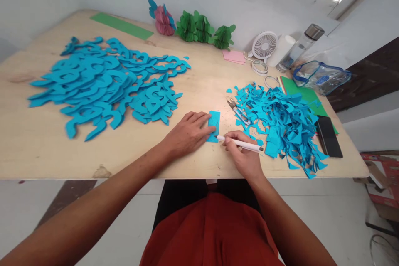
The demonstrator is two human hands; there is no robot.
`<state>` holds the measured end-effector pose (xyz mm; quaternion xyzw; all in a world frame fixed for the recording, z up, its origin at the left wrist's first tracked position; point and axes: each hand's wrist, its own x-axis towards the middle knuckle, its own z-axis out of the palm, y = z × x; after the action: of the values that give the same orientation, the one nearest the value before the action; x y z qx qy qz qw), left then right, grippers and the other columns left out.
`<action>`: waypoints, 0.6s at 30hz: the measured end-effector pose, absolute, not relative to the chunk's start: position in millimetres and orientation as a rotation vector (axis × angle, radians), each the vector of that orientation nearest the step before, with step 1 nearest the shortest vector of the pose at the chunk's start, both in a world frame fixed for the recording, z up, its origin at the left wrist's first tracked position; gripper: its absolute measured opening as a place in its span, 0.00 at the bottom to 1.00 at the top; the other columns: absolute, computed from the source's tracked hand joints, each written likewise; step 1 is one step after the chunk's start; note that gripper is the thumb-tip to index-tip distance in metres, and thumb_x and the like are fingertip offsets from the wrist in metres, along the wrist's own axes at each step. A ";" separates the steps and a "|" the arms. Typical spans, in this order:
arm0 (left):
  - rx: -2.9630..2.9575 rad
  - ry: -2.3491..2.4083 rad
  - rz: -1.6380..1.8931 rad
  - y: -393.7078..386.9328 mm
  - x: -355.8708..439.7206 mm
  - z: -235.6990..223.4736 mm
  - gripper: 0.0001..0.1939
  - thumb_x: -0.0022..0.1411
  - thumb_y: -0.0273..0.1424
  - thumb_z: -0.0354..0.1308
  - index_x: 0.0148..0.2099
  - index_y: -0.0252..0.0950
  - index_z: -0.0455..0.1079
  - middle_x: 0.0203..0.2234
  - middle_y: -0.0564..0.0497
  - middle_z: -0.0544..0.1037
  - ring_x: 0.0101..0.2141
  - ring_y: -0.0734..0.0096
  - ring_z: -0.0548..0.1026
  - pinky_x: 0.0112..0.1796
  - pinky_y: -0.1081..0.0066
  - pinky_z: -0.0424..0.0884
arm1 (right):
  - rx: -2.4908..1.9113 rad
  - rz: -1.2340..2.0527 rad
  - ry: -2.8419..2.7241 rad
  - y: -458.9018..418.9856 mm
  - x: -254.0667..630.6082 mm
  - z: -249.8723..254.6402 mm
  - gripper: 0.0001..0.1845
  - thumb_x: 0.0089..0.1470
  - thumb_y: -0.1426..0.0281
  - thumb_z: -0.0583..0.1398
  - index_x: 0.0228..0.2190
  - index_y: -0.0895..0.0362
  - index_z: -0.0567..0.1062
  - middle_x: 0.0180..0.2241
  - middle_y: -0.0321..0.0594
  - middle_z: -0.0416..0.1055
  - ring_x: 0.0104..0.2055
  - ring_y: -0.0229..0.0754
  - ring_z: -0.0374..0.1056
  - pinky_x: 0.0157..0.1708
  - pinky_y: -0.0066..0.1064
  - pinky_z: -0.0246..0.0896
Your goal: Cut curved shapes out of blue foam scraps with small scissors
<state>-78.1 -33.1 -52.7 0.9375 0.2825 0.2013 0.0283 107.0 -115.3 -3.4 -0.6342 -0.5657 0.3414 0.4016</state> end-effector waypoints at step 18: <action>2.860 0.859 0.623 -34.9 -77.2 -42.4 0.14 0.65 0.27 0.48 0.50 0.40 0.70 0.51 0.40 0.71 0.51 0.57 0.67 0.49 0.56 0.62 | -1.523 0.814 -1.411 -70.2 103.7 -14.0 0.09 0.52 0.64 0.56 0.28 0.56 0.72 0.24 0.36 0.71 0.24 0.37 0.64 0.24 0.28 0.57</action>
<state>-77.2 -34.9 -42.4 0.9366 0.2813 0.2039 0.0455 103.7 -70.2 -14.0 -0.6134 -0.5680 0.3279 0.4400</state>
